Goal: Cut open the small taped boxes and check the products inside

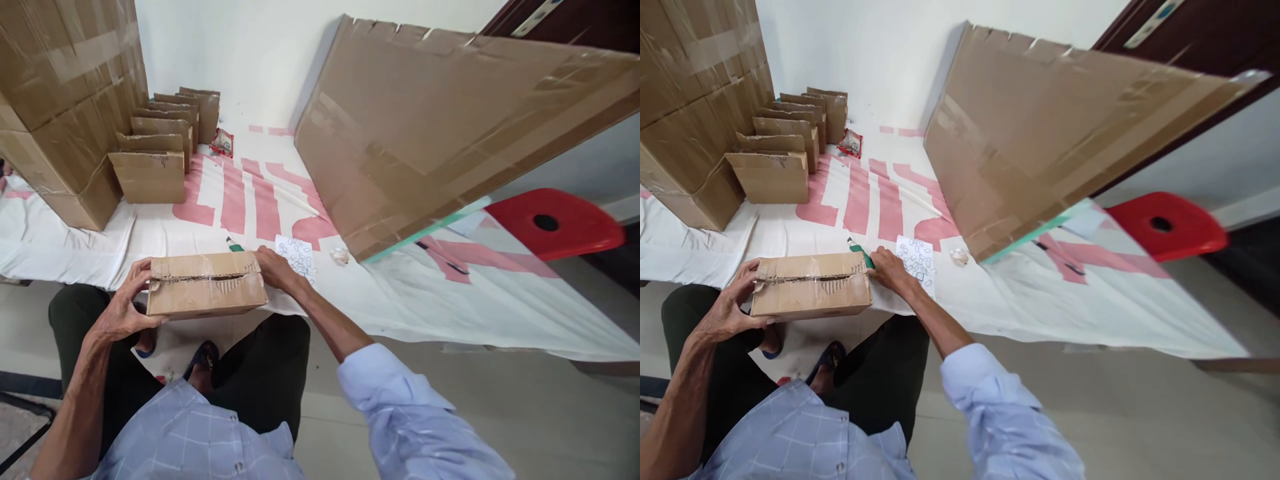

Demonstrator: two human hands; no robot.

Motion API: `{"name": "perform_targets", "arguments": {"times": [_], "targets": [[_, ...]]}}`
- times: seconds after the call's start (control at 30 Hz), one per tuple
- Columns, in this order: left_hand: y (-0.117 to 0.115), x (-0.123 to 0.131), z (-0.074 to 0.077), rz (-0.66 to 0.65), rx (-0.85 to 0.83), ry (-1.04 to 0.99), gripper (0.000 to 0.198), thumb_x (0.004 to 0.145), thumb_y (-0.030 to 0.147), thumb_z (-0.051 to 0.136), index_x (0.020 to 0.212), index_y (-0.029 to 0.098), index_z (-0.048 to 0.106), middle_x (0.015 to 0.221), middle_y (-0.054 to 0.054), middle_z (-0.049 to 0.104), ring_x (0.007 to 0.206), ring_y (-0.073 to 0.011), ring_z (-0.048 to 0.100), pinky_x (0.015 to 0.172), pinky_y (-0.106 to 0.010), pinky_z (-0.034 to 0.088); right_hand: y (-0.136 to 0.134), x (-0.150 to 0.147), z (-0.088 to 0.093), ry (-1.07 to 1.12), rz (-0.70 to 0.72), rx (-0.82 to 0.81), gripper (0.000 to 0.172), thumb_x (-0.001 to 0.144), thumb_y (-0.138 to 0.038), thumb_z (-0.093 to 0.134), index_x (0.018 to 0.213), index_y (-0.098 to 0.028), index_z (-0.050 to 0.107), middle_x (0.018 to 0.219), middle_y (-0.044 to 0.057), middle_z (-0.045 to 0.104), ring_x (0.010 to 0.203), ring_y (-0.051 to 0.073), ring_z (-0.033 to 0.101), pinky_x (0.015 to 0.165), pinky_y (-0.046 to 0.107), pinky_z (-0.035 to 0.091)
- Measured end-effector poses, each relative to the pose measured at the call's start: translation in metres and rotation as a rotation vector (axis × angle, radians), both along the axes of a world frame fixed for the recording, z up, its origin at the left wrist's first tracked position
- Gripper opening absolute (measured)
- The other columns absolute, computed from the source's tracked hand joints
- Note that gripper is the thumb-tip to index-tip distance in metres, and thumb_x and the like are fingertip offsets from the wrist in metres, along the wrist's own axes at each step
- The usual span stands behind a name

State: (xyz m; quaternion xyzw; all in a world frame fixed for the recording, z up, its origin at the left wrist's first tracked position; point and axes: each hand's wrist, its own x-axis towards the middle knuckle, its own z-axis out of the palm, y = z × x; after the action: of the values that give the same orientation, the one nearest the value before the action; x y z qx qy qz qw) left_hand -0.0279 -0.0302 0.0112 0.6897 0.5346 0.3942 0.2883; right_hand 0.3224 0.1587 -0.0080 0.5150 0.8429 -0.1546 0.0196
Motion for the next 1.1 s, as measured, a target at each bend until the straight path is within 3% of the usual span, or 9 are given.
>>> {"name": "perform_targets", "arguments": {"times": [0.17,0.27,0.37,0.47,0.57,0.67,0.87,1.1], "targets": [[-0.002,0.002,0.001,-0.008,-0.009,0.009,0.071,0.073,0.055,0.1,0.132,0.029,0.071,0.162,-0.015,0.048,0.158,-0.0393,0.046,0.131,-0.056,0.045,-0.008,-0.011,-0.018,-0.046,0.03,0.067,0.024,0.103,-0.018,0.053,0.122,-0.015,0.067,0.133,0.024,0.068,0.119,0.032,0.062,0.095,0.039,0.05],[-0.003,0.002,0.002,-0.012,-0.016,0.014,0.07,0.074,0.051,0.099,0.134,0.029,0.07,0.163,-0.015,0.047,0.157,-0.0392,0.047,0.126,-0.054,0.052,0.0,-0.006,-0.013,0.167,-0.15,0.102,0.027,0.104,-0.023,0.046,0.12,-0.015,0.067,0.121,0.02,0.072,0.104,0.03,0.064,0.088,0.038,0.049],[-0.003,0.001,0.001,-0.006,-0.019,0.021,0.068,0.075,0.047,0.099,0.133,0.03,0.071,0.164,-0.014,0.046,0.157,-0.0393,0.046,0.122,-0.052,0.056,0.001,0.009,0.011,0.556,-0.274,0.153,0.032,0.104,-0.039,0.046,0.115,-0.018,0.068,0.096,0.01,0.072,0.085,0.026,0.061,0.077,0.036,0.048],[0.001,0.0,0.0,0.007,-0.031,0.022,0.068,0.072,0.046,0.099,0.132,0.029,0.072,0.163,-0.014,0.046,0.157,-0.0401,0.046,0.121,-0.053,0.056,-0.016,0.024,0.05,0.802,-0.098,0.11,0.04,0.101,-0.056,0.056,0.107,-0.019,0.073,0.083,0.003,0.067,0.075,0.02,0.058,0.069,0.033,0.046],[0.006,0.0,0.001,0.003,-0.033,0.027,0.069,0.072,0.046,0.099,0.132,0.028,0.07,0.161,-0.014,0.047,0.154,-0.0395,0.048,0.118,-0.052,0.059,-0.043,0.028,0.088,0.782,0.135,-0.017,0.036,0.097,-0.052,0.065,0.1,-0.02,0.081,0.085,0.004,0.075,0.075,0.02,0.062,0.069,0.032,0.048],[0.008,0.002,0.003,-0.011,-0.024,0.045,0.07,0.074,0.044,0.097,0.135,0.028,0.068,0.16,-0.013,0.048,0.153,-0.038,0.049,0.114,-0.05,0.062,-0.062,0.021,0.108,0.691,0.276,-0.035,0.026,0.096,-0.041,0.069,0.095,-0.02,0.084,0.083,0.005,0.079,0.072,0.018,0.064,0.068,0.031,0.048],[0.007,0.002,0.002,-0.019,-0.018,0.07,0.07,0.076,0.042,0.096,0.138,0.029,0.066,0.161,-0.012,0.046,0.152,-0.0367,0.05,0.112,-0.049,0.063,-0.064,0.011,0.115,0.623,0.354,0.096,0.024,0.101,-0.036,0.067,0.098,-0.02,0.085,0.083,0.004,0.08,0.07,0.015,0.064,0.066,0.029,0.045],[0.01,0.001,-0.001,-0.035,0.007,0.078,0.072,0.075,0.041,0.097,0.14,0.03,0.067,0.16,-0.012,0.047,0.153,-0.0365,0.049,0.111,-0.049,0.064,-0.062,0.01,0.111,0.411,0.386,0.254,0.029,0.104,-0.041,0.066,0.097,-0.021,0.085,0.078,0.003,0.078,0.068,0.016,0.063,0.065,0.03,0.04]]}}
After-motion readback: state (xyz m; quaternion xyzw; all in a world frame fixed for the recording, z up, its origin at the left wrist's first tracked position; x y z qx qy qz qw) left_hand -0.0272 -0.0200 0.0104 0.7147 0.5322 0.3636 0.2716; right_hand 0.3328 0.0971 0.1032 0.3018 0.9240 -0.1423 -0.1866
